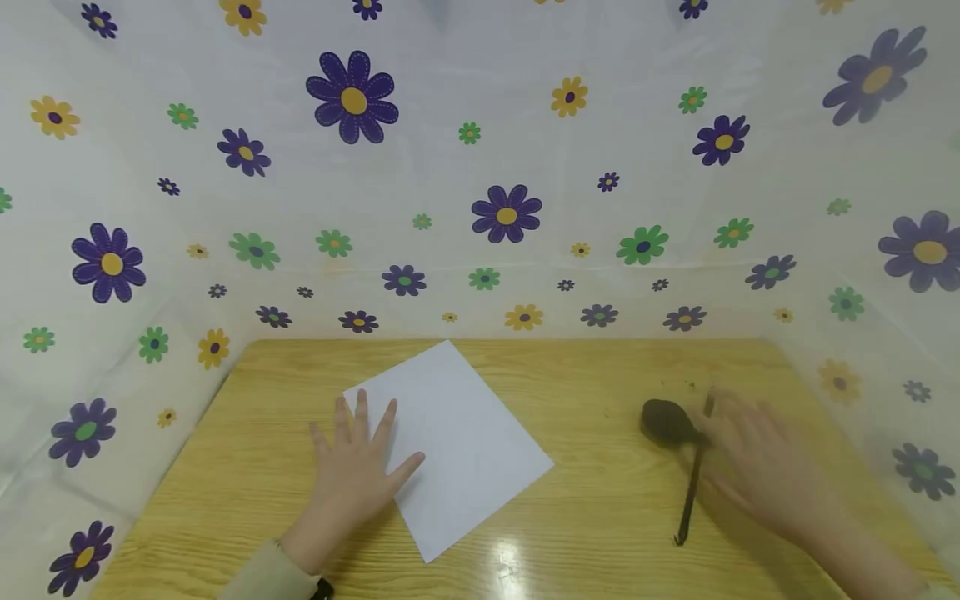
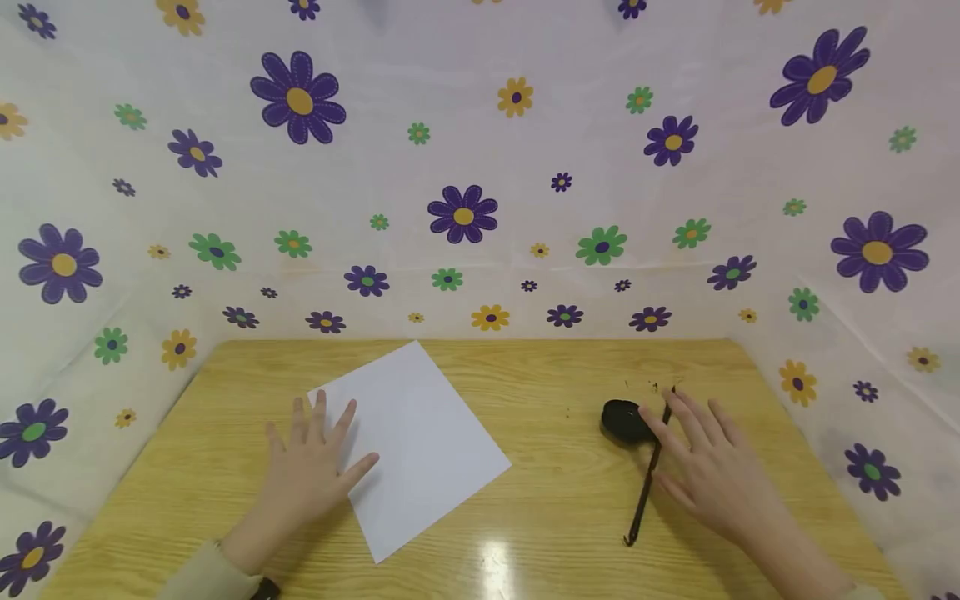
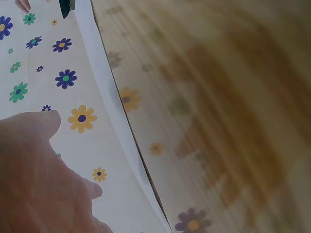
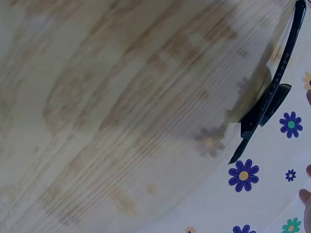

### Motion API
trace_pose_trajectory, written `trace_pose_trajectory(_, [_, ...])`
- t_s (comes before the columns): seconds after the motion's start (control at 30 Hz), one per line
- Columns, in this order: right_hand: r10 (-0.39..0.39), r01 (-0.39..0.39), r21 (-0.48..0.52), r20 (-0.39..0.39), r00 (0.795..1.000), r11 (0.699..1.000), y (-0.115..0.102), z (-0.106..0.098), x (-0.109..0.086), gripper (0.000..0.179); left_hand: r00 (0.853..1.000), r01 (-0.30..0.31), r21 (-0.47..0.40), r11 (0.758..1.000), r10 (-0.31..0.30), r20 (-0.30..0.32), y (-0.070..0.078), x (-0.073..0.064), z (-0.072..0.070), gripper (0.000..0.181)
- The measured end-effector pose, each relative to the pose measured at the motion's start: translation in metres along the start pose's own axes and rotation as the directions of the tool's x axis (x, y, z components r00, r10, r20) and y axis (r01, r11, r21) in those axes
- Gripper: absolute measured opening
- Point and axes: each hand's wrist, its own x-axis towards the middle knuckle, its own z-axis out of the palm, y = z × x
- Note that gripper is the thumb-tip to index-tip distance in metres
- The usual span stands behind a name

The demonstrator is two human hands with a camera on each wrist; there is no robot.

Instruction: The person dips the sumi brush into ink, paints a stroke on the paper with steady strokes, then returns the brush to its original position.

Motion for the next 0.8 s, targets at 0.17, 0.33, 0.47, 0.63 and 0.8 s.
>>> trace_pose_trajectory(0.17, [-0.151, 0.152, -0.027, 0.014, 0.988, 0.988, 0.001, 0.001, -0.002, 0.065, 0.999, -0.002, 0.014, 1.000, 0.001, 0.037, 0.004, 0.004, 0.004, 0.091])
trace_pose_trajectory(0.33, [-0.249, 0.249, -0.021, 0.002, 0.968, 0.968, 0.000, 0.003, -0.004, 0.056, 0.996, 0.004, 0.024, 1.000, -0.006, 0.090, 0.010, 0.007, 0.008, 0.092])
trace_pose_trajectory(0.47, [-0.302, 0.302, 0.005, -0.025, 0.953, 0.953, -0.003, 0.006, -0.005, 0.057, 0.991, -0.003, 0.056, 0.998, -0.004, 0.136, 0.015, 0.007, 0.010, 0.092])
trace_pose_trajectory(0.63, [-0.362, 0.364, 0.015, -0.073, 0.929, 0.931, -0.005, 0.013, -0.006, 0.056, 0.982, -0.014, 0.048, 0.999, 0.005, 0.188, 0.020, 0.004, 0.011, 0.091])
trace_pose_trajectory(0.8, [-0.408, 0.409, -0.008, -0.097, 0.908, 0.913, -0.004, 0.023, -0.010, 0.056, 0.973, -0.020, 0.037, 0.999, 0.011, 0.232, 0.022, 0.004, 0.011, 0.092])
